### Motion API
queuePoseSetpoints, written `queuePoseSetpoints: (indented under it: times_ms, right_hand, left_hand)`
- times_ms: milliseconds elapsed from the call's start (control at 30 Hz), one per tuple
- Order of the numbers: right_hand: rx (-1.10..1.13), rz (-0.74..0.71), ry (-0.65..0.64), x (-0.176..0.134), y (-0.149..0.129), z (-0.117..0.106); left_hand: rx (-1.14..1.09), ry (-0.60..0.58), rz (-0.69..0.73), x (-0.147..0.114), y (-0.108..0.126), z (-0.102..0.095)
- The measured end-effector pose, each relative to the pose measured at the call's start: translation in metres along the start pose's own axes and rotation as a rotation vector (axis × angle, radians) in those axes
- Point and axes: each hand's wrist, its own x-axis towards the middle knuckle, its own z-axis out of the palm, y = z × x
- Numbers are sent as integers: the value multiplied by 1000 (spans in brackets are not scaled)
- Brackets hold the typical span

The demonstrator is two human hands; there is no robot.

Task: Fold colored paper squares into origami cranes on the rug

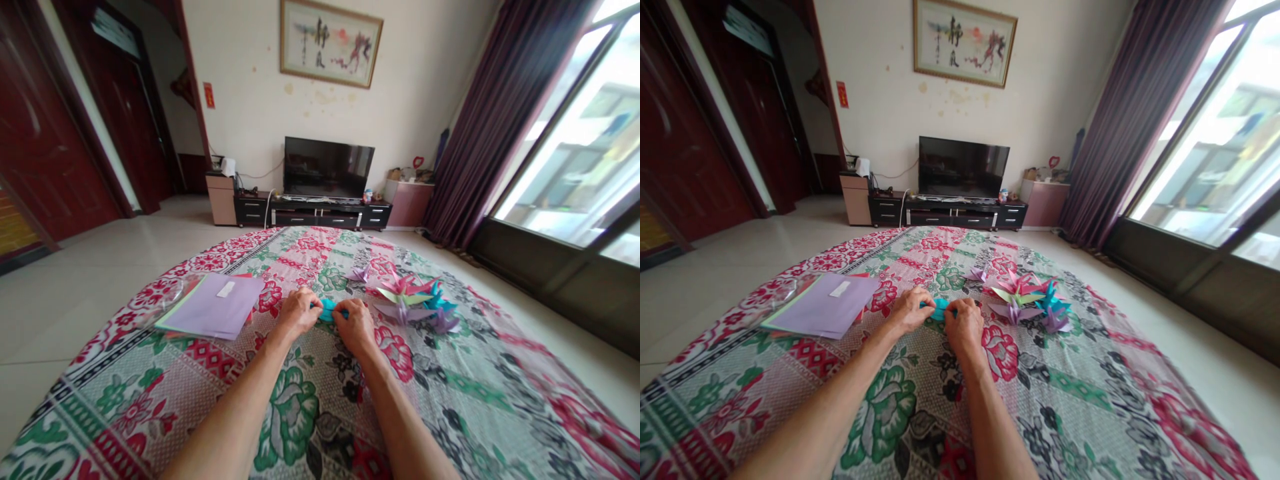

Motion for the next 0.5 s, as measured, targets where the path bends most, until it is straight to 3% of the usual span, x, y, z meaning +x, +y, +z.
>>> queuePoseSetpoints:
  times_ms: [500]
  right_hand:
    - [58,-50,18,5,10,-7]
  left_hand:
    - [-36,-1,40,4,-9,4]
